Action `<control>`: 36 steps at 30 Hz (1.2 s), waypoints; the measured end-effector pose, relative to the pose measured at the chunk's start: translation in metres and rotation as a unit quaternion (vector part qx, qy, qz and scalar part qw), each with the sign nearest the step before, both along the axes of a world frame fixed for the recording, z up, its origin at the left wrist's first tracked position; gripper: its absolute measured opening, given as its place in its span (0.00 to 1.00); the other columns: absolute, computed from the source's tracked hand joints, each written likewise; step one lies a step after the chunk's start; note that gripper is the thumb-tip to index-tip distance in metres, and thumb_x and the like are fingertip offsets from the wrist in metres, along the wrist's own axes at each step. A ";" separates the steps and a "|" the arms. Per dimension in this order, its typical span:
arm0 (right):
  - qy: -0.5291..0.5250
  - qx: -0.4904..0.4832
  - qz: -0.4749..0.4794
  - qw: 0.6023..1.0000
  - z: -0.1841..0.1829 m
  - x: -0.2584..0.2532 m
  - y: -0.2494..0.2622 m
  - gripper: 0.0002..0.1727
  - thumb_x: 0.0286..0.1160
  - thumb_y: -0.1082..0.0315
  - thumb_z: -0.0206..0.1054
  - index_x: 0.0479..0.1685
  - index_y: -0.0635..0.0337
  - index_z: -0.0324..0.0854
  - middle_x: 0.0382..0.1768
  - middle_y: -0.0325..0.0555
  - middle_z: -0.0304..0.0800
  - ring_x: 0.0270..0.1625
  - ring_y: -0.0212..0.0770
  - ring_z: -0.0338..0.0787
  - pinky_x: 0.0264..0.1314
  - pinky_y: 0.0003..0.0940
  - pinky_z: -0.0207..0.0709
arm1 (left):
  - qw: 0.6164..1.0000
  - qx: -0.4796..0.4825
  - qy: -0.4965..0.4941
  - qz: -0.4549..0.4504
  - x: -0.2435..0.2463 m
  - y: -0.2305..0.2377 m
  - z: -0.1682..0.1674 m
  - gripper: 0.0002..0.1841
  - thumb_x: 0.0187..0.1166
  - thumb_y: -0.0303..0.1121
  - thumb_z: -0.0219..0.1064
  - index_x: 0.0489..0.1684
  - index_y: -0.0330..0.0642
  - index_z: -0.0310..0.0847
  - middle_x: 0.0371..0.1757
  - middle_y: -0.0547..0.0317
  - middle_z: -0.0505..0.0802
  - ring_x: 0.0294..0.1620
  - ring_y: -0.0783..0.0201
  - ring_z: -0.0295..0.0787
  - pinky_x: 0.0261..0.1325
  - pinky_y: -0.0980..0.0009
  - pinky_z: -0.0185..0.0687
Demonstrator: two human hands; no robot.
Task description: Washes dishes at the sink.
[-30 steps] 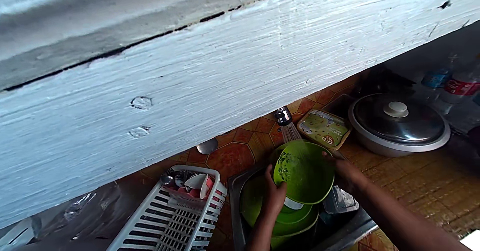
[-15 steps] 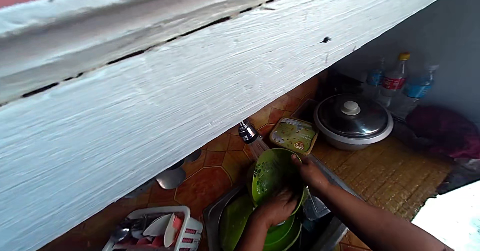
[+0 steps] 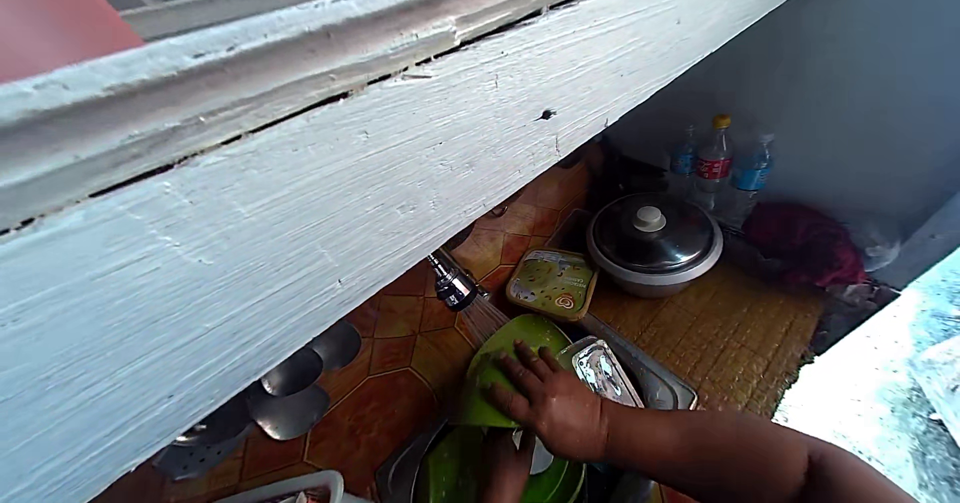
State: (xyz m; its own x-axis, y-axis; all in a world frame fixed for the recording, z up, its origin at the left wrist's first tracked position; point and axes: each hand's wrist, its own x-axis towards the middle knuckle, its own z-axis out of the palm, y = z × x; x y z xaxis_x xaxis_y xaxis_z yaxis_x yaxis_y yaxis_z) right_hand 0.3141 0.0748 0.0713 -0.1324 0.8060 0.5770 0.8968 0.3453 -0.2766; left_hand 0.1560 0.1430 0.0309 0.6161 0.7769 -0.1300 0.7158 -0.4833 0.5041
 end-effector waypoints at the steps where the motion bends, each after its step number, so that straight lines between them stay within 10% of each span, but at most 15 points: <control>1: -0.008 0.011 0.011 1.000 -0.001 0.004 -0.003 0.35 0.67 0.77 0.73 0.80 0.48 0.77 0.79 0.68 0.76 0.79 0.77 0.76 0.64 0.75 0.79 | 1.000 -0.018 0.004 -0.002 -0.002 0.000 -0.003 0.19 0.84 0.37 0.65 0.60 0.29 0.88 0.62 0.34 0.91 0.70 0.40 0.85 0.78 0.46 0.74; 10: 0.308 0.044 -0.240 0.920 0.020 0.099 -0.063 0.26 0.75 0.84 0.59 0.74 0.66 0.80 0.67 0.56 0.89 0.69 0.47 0.90 0.76 0.45 0.82 | 0.992 -0.126 -0.024 -0.012 -0.015 -0.009 -0.018 0.19 0.85 0.36 0.65 0.70 0.37 0.83 0.75 0.43 0.85 0.76 0.49 0.82 0.77 0.51 0.78; 19: 0.561 -0.055 -0.497 0.660 -0.036 0.208 -0.207 0.16 0.79 0.74 0.61 0.63 0.64 0.80 0.51 0.58 0.87 0.47 0.46 0.86 0.50 0.53 0.80 | 0.979 -0.200 -0.031 0.027 -0.013 -0.013 -0.025 0.25 0.86 0.37 0.63 0.80 0.38 0.75 0.75 0.44 0.85 0.72 0.52 0.85 0.77 0.55 0.78; 25: 0.642 -0.081 -0.530 0.548 -0.088 0.243 -0.242 0.25 0.87 0.56 0.60 0.78 0.55 0.71 0.64 0.55 0.84 0.58 0.51 0.89 0.50 0.61 0.84 | 0.962 -0.263 -0.064 0.032 0.012 -0.013 -0.023 0.27 0.86 0.36 0.63 0.84 0.39 0.69 0.77 0.42 0.82 0.73 0.52 0.84 0.77 0.56 0.79; 30: 0.249 -0.066 -0.612 0.748 -0.081 0.261 -0.223 0.31 0.86 0.56 0.59 0.80 0.70 0.71 0.74 0.79 0.75 0.79 0.78 0.73 0.82 0.72 0.60 | 0.957 -0.272 -0.080 0.059 0.019 -0.012 -0.020 0.28 0.87 0.35 0.62 0.86 0.40 0.66 0.81 0.41 0.78 0.73 0.50 0.84 0.73 0.54 0.81; 32: 0.157 -0.030 -0.566 0.809 -0.048 0.247 -0.200 0.23 0.86 0.61 0.60 0.69 0.69 0.81 0.71 0.80 0.77 0.76 0.83 0.72 0.76 0.79 0.60 | 0.954 -0.279 -0.088 0.069 0.018 -0.013 -0.022 0.28 0.87 0.35 0.62 0.86 0.40 0.66 0.80 0.41 0.79 0.71 0.49 0.85 0.71 0.52 0.83; 36: 0.212 -0.134 -0.366 0.896 -0.007 0.190 -0.124 0.17 0.86 0.63 0.65 0.61 0.67 0.86 0.60 0.67 0.89 0.60 0.64 0.91 0.65 0.62 0.83 | 0.948 -0.290 -0.100 0.088 0.015 -0.016 -0.024 0.27 0.87 0.34 0.63 0.85 0.39 0.67 0.78 0.41 0.80 0.71 0.50 0.85 0.69 0.52 0.84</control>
State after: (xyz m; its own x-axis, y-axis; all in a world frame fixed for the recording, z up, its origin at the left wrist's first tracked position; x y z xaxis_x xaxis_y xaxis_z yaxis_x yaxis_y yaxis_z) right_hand 0.5042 -0.0488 0.0645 0.6736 0.7048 0.2224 0.6506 -0.4228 -0.6309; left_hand 0.1709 0.1268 0.0068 0.5420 0.7033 -0.4601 0.6207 0.0341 0.7833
